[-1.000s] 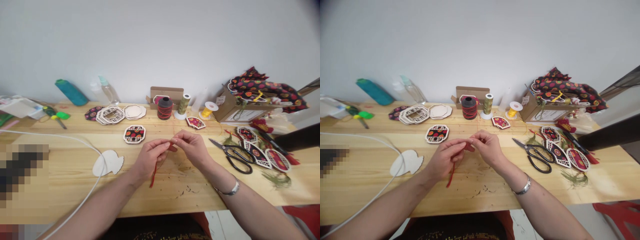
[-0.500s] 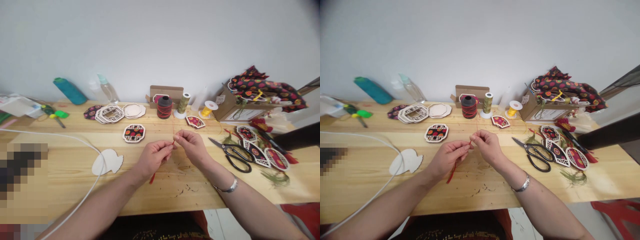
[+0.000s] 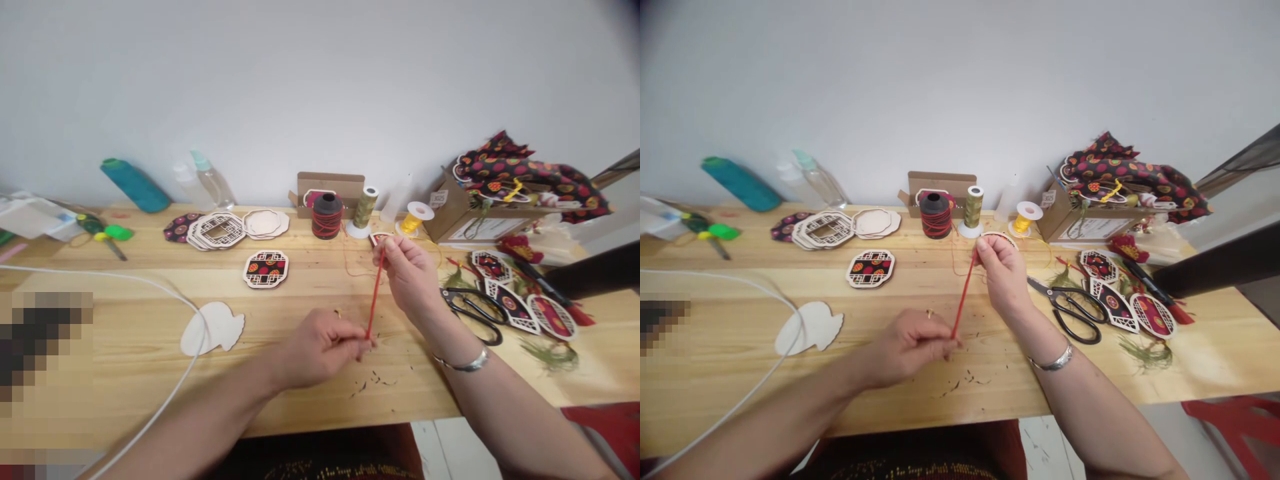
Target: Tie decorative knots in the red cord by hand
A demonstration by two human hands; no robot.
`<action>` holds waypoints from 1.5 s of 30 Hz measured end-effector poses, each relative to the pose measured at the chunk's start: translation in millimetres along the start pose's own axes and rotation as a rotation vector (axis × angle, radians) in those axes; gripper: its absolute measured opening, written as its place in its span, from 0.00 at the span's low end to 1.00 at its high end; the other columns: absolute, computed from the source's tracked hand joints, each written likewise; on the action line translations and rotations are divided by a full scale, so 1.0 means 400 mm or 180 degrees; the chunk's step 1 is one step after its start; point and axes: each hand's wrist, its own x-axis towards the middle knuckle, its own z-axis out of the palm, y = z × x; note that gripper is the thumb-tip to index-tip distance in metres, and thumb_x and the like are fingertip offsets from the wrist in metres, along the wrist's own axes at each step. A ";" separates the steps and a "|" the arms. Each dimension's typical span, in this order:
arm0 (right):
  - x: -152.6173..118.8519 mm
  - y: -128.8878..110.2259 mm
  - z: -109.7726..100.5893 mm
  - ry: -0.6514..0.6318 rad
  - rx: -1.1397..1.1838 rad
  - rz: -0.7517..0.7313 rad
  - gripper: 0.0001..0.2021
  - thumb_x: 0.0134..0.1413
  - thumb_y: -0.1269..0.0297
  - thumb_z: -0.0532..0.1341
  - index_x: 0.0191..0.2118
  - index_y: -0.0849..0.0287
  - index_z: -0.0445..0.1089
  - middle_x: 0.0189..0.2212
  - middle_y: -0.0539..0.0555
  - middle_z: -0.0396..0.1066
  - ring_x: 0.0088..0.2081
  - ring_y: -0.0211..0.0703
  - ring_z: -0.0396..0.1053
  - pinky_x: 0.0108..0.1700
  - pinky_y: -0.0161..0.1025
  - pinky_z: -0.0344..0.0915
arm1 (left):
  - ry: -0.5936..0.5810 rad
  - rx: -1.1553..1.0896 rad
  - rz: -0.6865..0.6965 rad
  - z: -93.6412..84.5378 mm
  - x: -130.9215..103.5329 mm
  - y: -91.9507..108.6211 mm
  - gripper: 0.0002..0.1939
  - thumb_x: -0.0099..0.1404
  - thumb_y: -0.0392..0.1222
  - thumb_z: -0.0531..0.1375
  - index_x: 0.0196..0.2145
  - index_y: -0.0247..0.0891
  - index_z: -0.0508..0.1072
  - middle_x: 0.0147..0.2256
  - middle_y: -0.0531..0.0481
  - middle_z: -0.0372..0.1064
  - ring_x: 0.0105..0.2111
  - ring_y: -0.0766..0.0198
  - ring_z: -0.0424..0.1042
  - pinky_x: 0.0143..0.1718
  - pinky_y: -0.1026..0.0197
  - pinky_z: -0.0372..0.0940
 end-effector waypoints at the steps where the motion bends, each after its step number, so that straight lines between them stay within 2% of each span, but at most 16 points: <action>1: 0.001 -0.004 -0.001 -0.0034 0.0095 -0.0021 0.11 0.56 0.59 0.58 0.27 0.59 0.64 0.24 0.48 0.62 0.27 0.35 0.58 0.32 0.35 0.57 | -0.0315 0.0252 0.0336 -0.002 -0.004 0.006 0.12 0.62 0.40 0.56 0.28 0.43 0.78 0.27 0.46 0.76 0.29 0.62 0.72 0.35 0.58 0.65; 3: 0.003 -0.013 -0.002 -0.0078 0.0148 -0.0095 0.09 0.56 0.60 0.58 0.29 0.59 0.66 0.26 0.49 0.64 0.29 0.35 0.60 0.35 0.35 0.58 | -0.0627 0.0609 0.0916 -0.007 -0.011 0.013 0.07 0.59 0.40 0.59 0.28 0.44 0.78 0.31 0.45 0.77 0.35 0.59 0.72 0.47 0.53 0.63; 5: 0.002 -0.025 -0.002 -0.0115 0.0086 -0.0185 0.09 0.56 0.60 0.58 0.29 0.59 0.67 0.28 0.50 0.64 0.30 0.36 0.60 0.37 0.37 0.60 | -0.0403 0.0766 0.1158 -0.012 -0.018 0.013 0.06 0.58 0.40 0.59 0.26 0.44 0.77 0.34 0.44 0.77 0.39 0.55 0.71 0.49 0.50 0.61; 8: -0.003 -0.049 -0.005 -0.0185 0.0042 -0.0301 0.10 0.54 0.57 0.59 0.28 0.57 0.67 0.30 0.51 0.63 0.31 0.38 0.61 0.40 0.41 0.62 | 0.0516 0.0683 0.1177 -0.017 -0.022 -0.001 0.12 0.60 0.38 0.54 0.22 0.42 0.73 0.30 0.45 0.76 0.36 0.56 0.69 0.46 0.50 0.61; 13: -0.016 -0.095 -0.030 -0.0860 0.0200 -0.0473 0.13 0.48 0.54 0.65 0.22 0.57 0.68 0.37 0.54 0.64 0.38 0.43 0.63 0.46 0.47 0.62 | 0.2821 -0.0065 0.0464 -0.027 0.001 -0.031 0.18 0.67 0.39 0.50 0.21 0.39 0.69 0.36 0.47 0.72 0.41 0.62 0.67 0.45 0.57 0.60; 15: -0.022 -0.106 -0.035 -0.1370 0.0317 -0.0488 0.14 0.47 0.53 0.66 0.21 0.56 0.70 0.39 0.54 0.64 0.41 0.45 0.63 0.48 0.49 0.61 | 0.3050 -0.0575 0.0433 -0.031 0.013 -0.037 0.10 0.65 0.40 0.55 0.29 0.40 0.73 0.42 0.48 0.70 0.40 0.63 0.67 0.43 0.60 0.62; 19: -0.029 -0.101 -0.010 -0.1903 0.0010 -0.0219 0.08 0.48 0.60 0.67 0.24 0.57 0.73 0.41 0.54 0.65 0.46 0.44 0.63 0.50 0.46 0.60 | 0.2143 -0.1635 0.0285 -0.022 0.021 -0.031 0.11 0.65 0.43 0.56 0.40 0.39 0.75 0.40 0.46 0.73 0.39 0.63 0.70 0.45 0.57 0.64; 22: -0.031 -0.080 0.026 -0.1761 -0.0423 0.0183 0.06 0.49 0.64 0.65 0.25 0.59 0.73 0.39 0.53 0.65 0.41 0.40 0.65 0.45 0.43 0.62 | 0.1435 -0.1978 0.0048 -0.011 0.017 -0.023 0.12 0.63 0.45 0.59 0.42 0.39 0.75 0.37 0.46 0.75 0.36 0.63 0.73 0.43 0.57 0.66; 27: -0.014 -0.045 0.048 -0.1462 -0.0801 0.0155 0.07 0.49 0.64 0.64 0.25 0.61 0.72 0.30 0.51 0.69 0.32 0.37 0.66 0.36 0.37 0.63 | 0.1333 -0.1479 -0.0388 -0.011 0.008 -0.013 0.09 0.63 0.43 0.59 0.30 0.36 0.76 0.18 0.55 0.66 0.19 0.72 0.63 0.25 0.66 0.61; 30: -0.001 -0.034 0.050 -0.1287 -0.1200 0.0159 0.08 0.53 0.63 0.61 0.29 0.61 0.72 0.28 0.52 0.72 0.31 0.38 0.67 0.36 0.38 0.64 | 0.0493 -0.1636 -0.0377 -0.010 -0.007 0.003 0.11 0.63 0.44 0.58 0.31 0.37 0.77 0.18 0.54 0.67 0.20 0.70 0.66 0.28 0.65 0.63; 33: -0.008 -0.027 0.077 -0.1915 -0.1813 -0.0565 0.09 0.57 0.70 0.56 0.38 0.61 0.74 0.37 0.56 0.75 0.40 0.42 0.69 0.44 0.42 0.65 | -0.0720 -0.1734 -0.0481 -0.004 -0.026 0.019 0.10 0.63 0.43 0.59 0.33 0.38 0.79 0.20 0.51 0.71 0.22 0.69 0.69 0.30 0.64 0.65; 36: -0.033 -0.012 0.133 -0.3260 -0.2243 -0.1651 0.16 0.59 0.71 0.54 0.53 0.62 0.67 0.55 0.58 0.66 0.58 0.45 0.57 0.58 0.46 0.56 | -0.1674 -0.1705 -0.0489 -0.001 -0.038 0.020 0.11 0.63 0.43 0.58 0.35 0.37 0.79 0.23 0.49 0.73 0.26 0.65 0.72 0.35 0.62 0.67; 37: -0.042 -0.004 0.155 -0.3667 -0.2388 -0.1959 0.19 0.60 0.68 0.55 0.56 0.64 0.63 0.58 0.59 0.62 0.62 0.47 0.50 0.60 0.47 0.53 | -0.1849 -0.1707 -0.0486 -0.001 -0.040 0.017 0.11 0.63 0.43 0.58 0.36 0.37 0.79 0.23 0.48 0.74 0.27 0.65 0.72 0.36 0.61 0.68; 39: -0.057 0.016 0.197 -0.3885 -0.2675 -0.2365 0.21 0.63 0.63 0.52 0.60 0.62 0.58 0.62 0.56 0.57 0.65 0.45 0.43 0.62 0.46 0.49 | -0.2069 -0.1728 -0.0495 0.000 -0.042 0.009 0.12 0.62 0.44 0.58 0.38 0.36 0.79 0.25 0.48 0.74 0.28 0.64 0.73 0.37 0.62 0.68; 41: -0.064 0.035 0.230 -0.3989 -0.2887 -0.2625 0.22 0.64 0.59 0.50 0.61 0.60 0.56 0.64 0.53 0.53 0.65 0.44 0.42 0.64 0.45 0.44 | -0.2194 -0.1717 -0.0508 0.000 -0.042 0.002 0.12 0.62 0.44 0.59 0.38 0.36 0.79 0.25 0.49 0.74 0.28 0.64 0.73 0.38 0.62 0.68; 45: -0.067 0.055 0.243 -0.4165 -0.3130 -0.2834 0.20 0.65 0.64 0.49 0.60 0.61 0.57 0.63 0.53 0.55 0.64 0.45 0.47 0.64 0.48 0.42 | -0.2217 -0.1734 -0.0525 0.006 -0.040 -0.006 0.11 0.62 0.42 0.59 0.37 0.36 0.79 0.23 0.50 0.72 0.27 0.65 0.72 0.37 0.64 0.68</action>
